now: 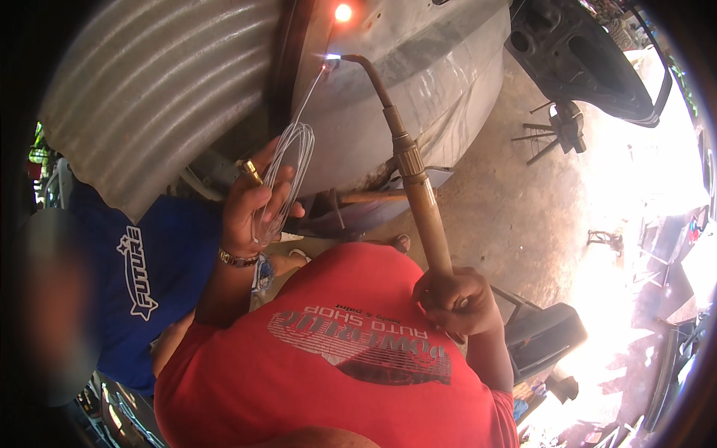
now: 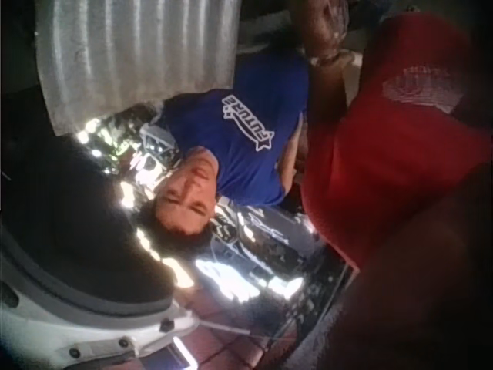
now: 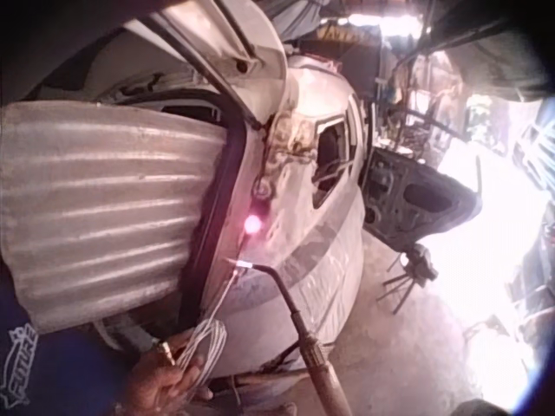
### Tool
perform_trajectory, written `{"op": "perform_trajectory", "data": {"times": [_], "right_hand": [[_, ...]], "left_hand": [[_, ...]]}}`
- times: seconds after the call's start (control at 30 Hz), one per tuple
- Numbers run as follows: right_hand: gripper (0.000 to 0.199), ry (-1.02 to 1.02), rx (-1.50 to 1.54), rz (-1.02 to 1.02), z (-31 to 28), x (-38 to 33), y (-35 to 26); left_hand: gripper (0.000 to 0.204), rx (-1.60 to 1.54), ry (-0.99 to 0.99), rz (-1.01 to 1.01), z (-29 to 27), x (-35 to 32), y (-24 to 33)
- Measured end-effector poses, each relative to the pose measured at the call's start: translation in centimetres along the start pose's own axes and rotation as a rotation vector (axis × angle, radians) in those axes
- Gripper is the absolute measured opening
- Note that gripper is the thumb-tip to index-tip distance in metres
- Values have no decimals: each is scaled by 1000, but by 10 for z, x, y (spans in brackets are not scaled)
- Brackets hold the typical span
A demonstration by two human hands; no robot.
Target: The person welds a corrugated metal sheet to a car door frame using a welding torch and filler wire. A second person holds the sheet in place while the welder moves along the seam, creating sparks and molten metal. The welder pauses briefly to reposition the sheet and continues welding along the edge.
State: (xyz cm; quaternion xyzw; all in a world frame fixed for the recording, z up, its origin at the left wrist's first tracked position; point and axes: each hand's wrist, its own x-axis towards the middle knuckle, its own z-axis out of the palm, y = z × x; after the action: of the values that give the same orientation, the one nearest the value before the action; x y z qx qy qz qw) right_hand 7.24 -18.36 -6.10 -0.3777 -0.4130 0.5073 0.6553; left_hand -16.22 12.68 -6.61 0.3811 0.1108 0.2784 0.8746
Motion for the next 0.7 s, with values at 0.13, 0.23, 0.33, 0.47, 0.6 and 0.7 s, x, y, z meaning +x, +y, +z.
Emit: {"op": "perform_trajectory", "data": {"times": [0.13,0.23,0.33,0.47,0.6,0.7], "right_hand": [[31,15,-3,39,4,3,12],[32,12,-39,-13,5,7,22],[32,-15,-102,-40,4,13,23],[32,-25,-116,-17,3,15,23],[32,-11,-77,9,6,14,23],[32,-8,-61,20,6,13,23]], "left_hand": [[77,31,28,-13,4,3,1],[77,35,27,-10,3,8,-1],[78,27,21,-4,1,10,-2],[78,17,21,-3,0,10,-4],[79,14,5,3,4,13,-2],[79,8,-1,4,1,12,-3]]}}
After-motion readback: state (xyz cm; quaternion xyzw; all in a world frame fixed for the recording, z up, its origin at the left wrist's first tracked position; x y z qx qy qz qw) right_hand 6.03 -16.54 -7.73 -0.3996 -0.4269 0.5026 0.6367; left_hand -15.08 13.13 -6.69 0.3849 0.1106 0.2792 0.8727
